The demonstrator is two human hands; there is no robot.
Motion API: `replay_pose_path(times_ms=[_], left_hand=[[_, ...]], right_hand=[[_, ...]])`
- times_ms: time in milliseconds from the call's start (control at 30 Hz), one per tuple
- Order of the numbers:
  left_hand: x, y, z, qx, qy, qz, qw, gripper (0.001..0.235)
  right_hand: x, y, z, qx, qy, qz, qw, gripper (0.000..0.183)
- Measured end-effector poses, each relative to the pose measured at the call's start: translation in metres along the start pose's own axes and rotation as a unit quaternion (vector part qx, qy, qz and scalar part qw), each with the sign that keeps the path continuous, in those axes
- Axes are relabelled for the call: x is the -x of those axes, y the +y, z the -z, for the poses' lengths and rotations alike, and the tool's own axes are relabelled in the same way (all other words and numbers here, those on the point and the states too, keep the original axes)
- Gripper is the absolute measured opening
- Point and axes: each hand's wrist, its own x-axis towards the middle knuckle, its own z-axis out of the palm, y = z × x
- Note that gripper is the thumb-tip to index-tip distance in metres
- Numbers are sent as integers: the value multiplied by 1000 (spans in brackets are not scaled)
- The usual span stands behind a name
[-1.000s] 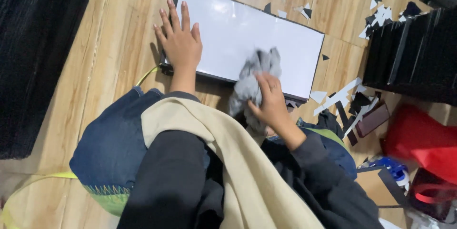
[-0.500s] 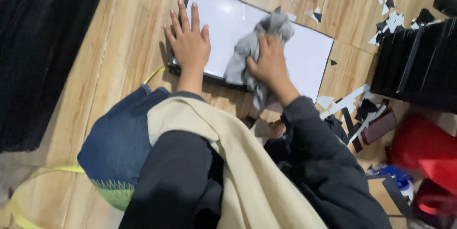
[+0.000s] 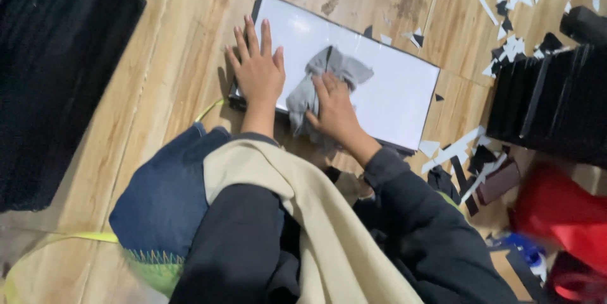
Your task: The person sits on the floor and assembles picture frames by placing white paper sheets into black frames. They wipe the paper with a gray cloth, smooth it down, and then place a brown backing board with white strips into the frame. This process is repeated for multiple frames.
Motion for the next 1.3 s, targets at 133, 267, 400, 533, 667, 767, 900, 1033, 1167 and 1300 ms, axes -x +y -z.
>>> replay_pose_path(times_ms=[133, 267, 400, 533, 667, 767, 900, 1033, 1167, 1300], left_hand=[[-4, 2, 0, 7, -19, 3, 1000, 57], [-3, 1, -6, 21, 36, 4, 999, 58], [2, 0, 4, 17, -33, 5, 999, 54], [2, 0, 5, 13, -35, 2, 999, 53], [0, 0, 11, 22, -48, -1, 999, 53], [0, -5, 9, 42, -75, 0, 996, 53], [-9, -10, -37, 170, -5, 45, 984, 55], [-9, -23, -50, 269, 11, 39, 962, 49], [3, -15, -19, 180, -35, 5, 983, 47], [1, -7, 5, 129, -49, -1, 990, 47]], right_hand=[[-82, 38, 0, 111, 84, -59, 988, 68], [-91, 30, 15, 121, 112, -46, 985, 56], [-27, -10, 17, 56, 34, -53, 996, 63], [49, -45, 8, 5, -26, 9, 1000, 75], [48, -68, 49, -151, -172, -142, 963, 56], [28, -55, 56, -132, -89, -169, 973, 69], [-53, -53, 35, -18, 40, -95, 994, 76], [-84, -63, 5, 90, 51, -122, 987, 69], [-57, 9, 5, 90, 133, -122, 979, 60], [-17, 103, 49, 58, 137, -310, 939, 64]])
